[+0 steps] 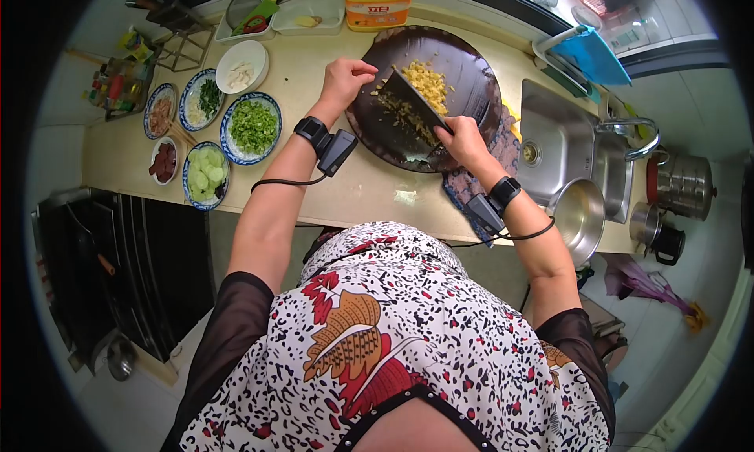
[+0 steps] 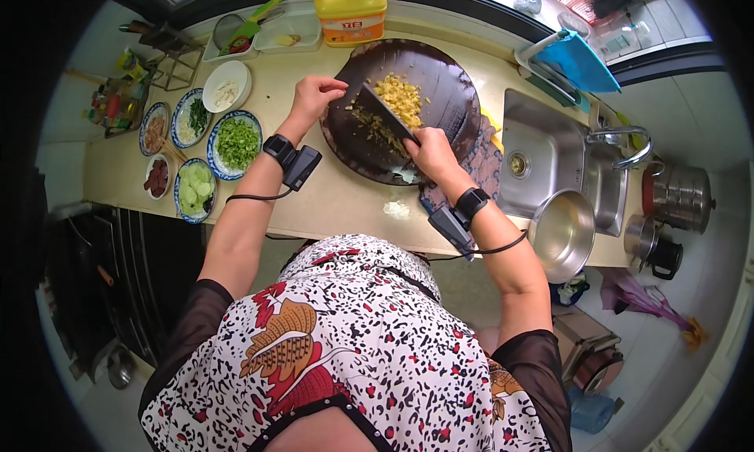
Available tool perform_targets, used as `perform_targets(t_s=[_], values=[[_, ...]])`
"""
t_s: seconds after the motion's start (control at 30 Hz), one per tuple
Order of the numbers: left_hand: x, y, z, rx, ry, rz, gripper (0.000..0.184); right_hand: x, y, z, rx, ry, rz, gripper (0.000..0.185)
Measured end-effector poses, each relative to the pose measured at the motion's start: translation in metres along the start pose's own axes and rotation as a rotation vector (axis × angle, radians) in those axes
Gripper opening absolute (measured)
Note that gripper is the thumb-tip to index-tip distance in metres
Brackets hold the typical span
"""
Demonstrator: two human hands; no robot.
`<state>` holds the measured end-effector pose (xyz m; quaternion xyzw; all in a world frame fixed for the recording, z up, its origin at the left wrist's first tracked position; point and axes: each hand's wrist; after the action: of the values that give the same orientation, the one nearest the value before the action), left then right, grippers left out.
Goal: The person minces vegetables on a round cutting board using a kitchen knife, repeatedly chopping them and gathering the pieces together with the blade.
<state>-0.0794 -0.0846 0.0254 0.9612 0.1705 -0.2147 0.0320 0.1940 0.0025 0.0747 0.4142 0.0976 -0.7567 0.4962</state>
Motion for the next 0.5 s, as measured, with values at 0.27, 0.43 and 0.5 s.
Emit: perform_targets(t_s=[0.27,0.43,0.5], values=[[0.0,0.009,-0.028,-0.072,-0.07,-0.112,0.012,0.022,-0.014,0.01,0.103,-0.201,-0.091,0.023],[0.002,0.004,-0.018,0.002,-0.081,-0.169,0.016,0.054,-0.04,0.015,0.203,-0.431,0.032,0.026],[0.0,0.003,-0.016,-0.001,-0.055,-0.172,0.017,0.058,-0.045,0.011,0.195,-0.408,-0.03,0.028]])
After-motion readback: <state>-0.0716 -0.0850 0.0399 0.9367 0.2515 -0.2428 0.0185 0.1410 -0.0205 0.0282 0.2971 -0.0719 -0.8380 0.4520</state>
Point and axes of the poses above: each hand's wrist, its own y-axis away from the middle knuckle, its own x-axis out of the palm, z = x × y, and after that the axes turned 11 degrees about z, right-handed
